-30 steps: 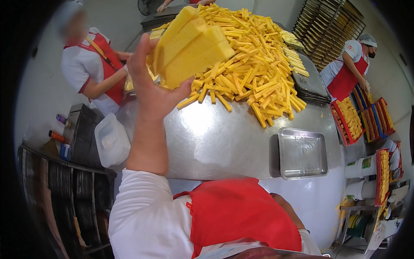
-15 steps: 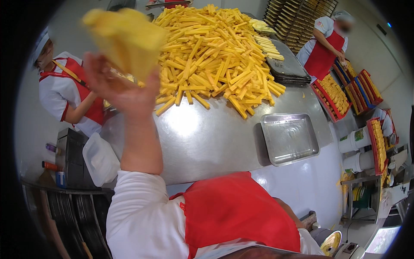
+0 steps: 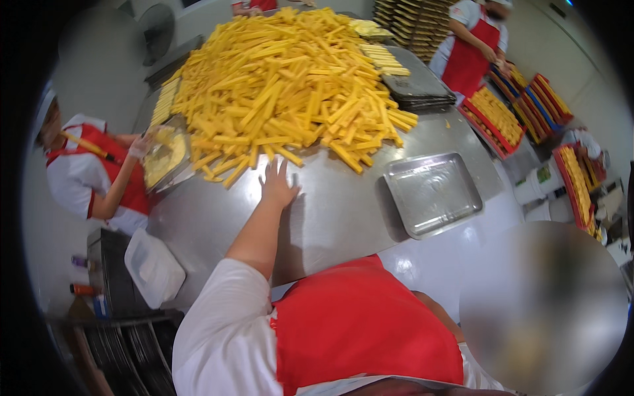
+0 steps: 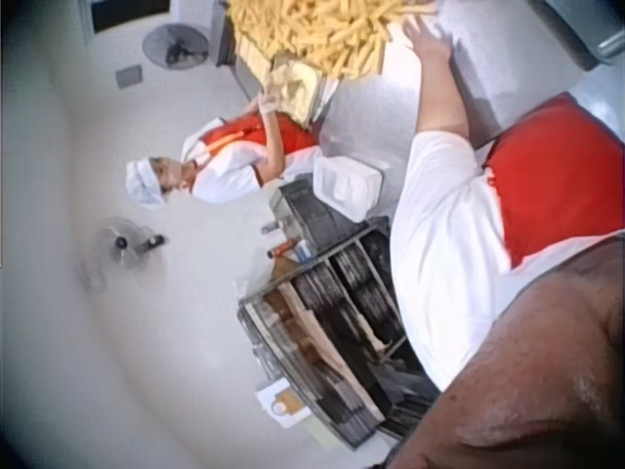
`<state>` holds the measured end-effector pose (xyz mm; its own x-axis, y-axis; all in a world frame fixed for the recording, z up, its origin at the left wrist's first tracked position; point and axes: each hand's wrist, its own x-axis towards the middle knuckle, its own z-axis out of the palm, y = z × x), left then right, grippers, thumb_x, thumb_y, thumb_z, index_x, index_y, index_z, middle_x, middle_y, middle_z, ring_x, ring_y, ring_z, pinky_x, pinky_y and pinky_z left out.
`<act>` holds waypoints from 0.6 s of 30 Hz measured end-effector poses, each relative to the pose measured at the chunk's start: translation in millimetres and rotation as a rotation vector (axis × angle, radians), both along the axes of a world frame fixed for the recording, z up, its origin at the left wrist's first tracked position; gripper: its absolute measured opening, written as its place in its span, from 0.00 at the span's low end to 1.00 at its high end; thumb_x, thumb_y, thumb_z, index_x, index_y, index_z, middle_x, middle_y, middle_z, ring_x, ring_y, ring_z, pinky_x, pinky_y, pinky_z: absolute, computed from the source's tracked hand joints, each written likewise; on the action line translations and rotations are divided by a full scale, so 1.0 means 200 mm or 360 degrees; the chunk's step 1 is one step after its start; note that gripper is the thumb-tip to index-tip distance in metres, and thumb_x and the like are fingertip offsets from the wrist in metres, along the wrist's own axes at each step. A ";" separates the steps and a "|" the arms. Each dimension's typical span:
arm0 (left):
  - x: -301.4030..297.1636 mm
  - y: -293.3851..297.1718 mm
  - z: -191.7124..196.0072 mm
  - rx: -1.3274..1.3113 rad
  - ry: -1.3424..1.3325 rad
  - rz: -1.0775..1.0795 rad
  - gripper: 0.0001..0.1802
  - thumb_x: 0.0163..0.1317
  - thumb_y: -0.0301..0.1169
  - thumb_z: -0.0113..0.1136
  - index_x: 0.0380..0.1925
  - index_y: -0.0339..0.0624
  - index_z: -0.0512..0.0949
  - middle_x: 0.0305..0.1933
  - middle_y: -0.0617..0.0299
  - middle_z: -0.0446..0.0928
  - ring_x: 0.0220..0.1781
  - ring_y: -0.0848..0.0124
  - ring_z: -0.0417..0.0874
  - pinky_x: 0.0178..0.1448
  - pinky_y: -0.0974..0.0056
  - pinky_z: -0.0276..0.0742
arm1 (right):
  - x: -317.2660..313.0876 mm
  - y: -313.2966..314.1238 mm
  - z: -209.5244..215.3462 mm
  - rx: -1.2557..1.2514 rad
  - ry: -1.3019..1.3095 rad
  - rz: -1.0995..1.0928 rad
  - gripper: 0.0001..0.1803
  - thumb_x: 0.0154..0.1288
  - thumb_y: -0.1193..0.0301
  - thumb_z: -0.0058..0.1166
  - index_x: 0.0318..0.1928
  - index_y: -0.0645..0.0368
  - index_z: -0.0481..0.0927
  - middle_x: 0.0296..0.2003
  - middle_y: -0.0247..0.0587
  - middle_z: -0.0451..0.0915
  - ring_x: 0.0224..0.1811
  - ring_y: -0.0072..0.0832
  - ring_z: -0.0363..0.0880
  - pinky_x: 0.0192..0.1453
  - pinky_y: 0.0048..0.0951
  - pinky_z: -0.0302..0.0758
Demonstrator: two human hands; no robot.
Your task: The person arranges yellow rectangular food blocks in a red crate, then uses a knife to trim the edges of each block one by one, placing the trimmed pieces on a metal table. The person continues trimming multiple blocks throughout the clip.
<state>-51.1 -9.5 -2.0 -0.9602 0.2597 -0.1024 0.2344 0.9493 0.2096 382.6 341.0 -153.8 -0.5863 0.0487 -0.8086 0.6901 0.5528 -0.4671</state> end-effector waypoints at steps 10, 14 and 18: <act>0.07 -0.17 -0.23 -0.0083 0.0048 -0.0111 0.37 0.60 0.51 0.61 0.67 0.50 0.66 0.73 0.51 0.58 0.74 0.54 0.58 0.69 0.43 0.63 | 0.09 0.18 -0.04 0.0482 0.0100 0.0441 0.23 0.62 0.62 0.56 0.57 0.55 0.76 0.53 0.50 0.79 0.57 0.46 0.76 0.61 0.44 0.72; 0.11 -0.02 -0.18 -0.0250 -0.0081 -0.0002 0.38 0.63 0.50 0.58 0.70 0.50 0.59 0.75 0.51 0.54 0.76 0.54 0.53 0.69 0.41 0.63 | 0.11 0.18 0.00 0.0446 0.0139 0.0371 0.23 0.62 0.62 0.56 0.57 0.54 0.76 0.54 0.48 0.79 0.58 0.46 0.76 0.61 0.43 0.72; 0.12 0.02 -0.17 -0.0266 -0.0077 0.0056 0.36 0.65 0.48 0.57 0.69 0.49 0.59 0.73 0.47 0.56 0.75 0.51 0.55 0.70 0.43 0.64 | 0.16 0.11 0.02 0.0359 0.0104 0.0214 0.23 0.62 0.62 0.56 0.57 0.52 0.76 0.55 0.48 0.79 0.58 0.46 0.75 0.61 0.43 0.72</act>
